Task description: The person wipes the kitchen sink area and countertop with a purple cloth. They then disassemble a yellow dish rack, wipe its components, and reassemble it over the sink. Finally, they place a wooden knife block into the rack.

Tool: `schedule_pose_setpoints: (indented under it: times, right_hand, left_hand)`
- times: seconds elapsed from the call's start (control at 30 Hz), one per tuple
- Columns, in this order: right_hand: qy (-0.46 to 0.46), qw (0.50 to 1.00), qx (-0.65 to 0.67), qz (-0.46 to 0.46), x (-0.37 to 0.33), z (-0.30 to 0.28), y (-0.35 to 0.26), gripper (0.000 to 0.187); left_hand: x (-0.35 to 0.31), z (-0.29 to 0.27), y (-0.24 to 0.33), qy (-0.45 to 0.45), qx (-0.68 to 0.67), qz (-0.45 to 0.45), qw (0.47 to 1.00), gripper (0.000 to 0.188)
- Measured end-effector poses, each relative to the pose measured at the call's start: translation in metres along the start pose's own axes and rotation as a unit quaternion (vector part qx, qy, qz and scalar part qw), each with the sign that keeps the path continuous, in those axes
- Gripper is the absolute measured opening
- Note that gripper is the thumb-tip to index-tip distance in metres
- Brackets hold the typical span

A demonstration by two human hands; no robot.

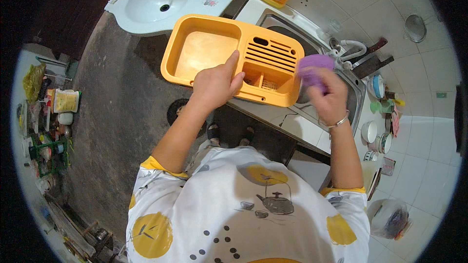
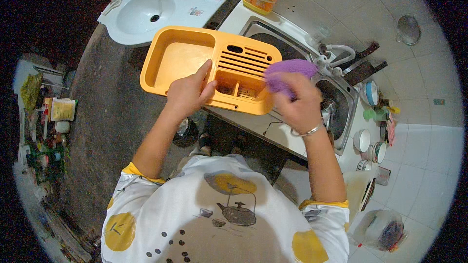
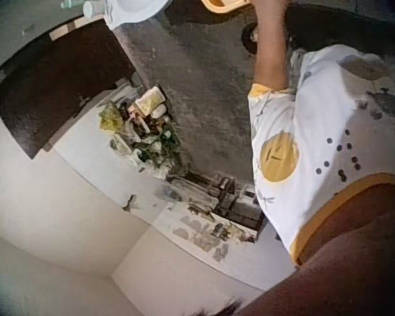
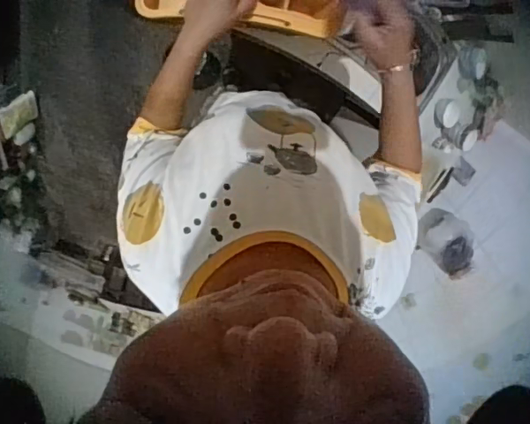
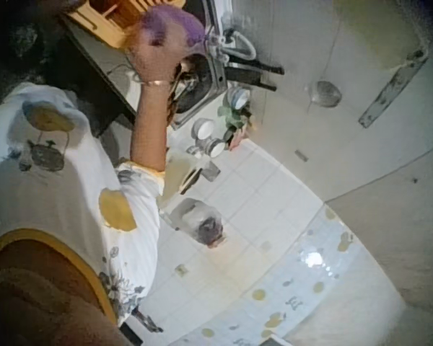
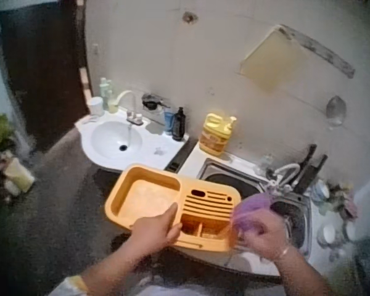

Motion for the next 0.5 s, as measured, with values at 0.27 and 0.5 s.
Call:
schedule_pose_setpoints:
  times: [0.27, 0.5]
  right_hand:
    - [-0.443, 0.828, -0.181, 0.291, 0.005, 0.124, 0.064, 0.041]
    - [-0.42, 0.823, -0.11, 0.366, 0.004, 0.131, 0.078, 0.058]
  left_hand:
    - [0.0, 0.0, 0.003, 0.001, 0.008, 0.037, 0.999, 0.061]
    - [0.001, 0.0, 0.001, -0.01, 0.014, 0.021, 1.0, 0.063]
Point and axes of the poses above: each hand's wrist, its own x-axis towards the middle knuckle, its own z-axis out of the palm, y = z × x, the point moved 7 cm from there along x, towards the middle knuckle, and after that the axes turned 11 degrees about x, right-handed, at the moved point
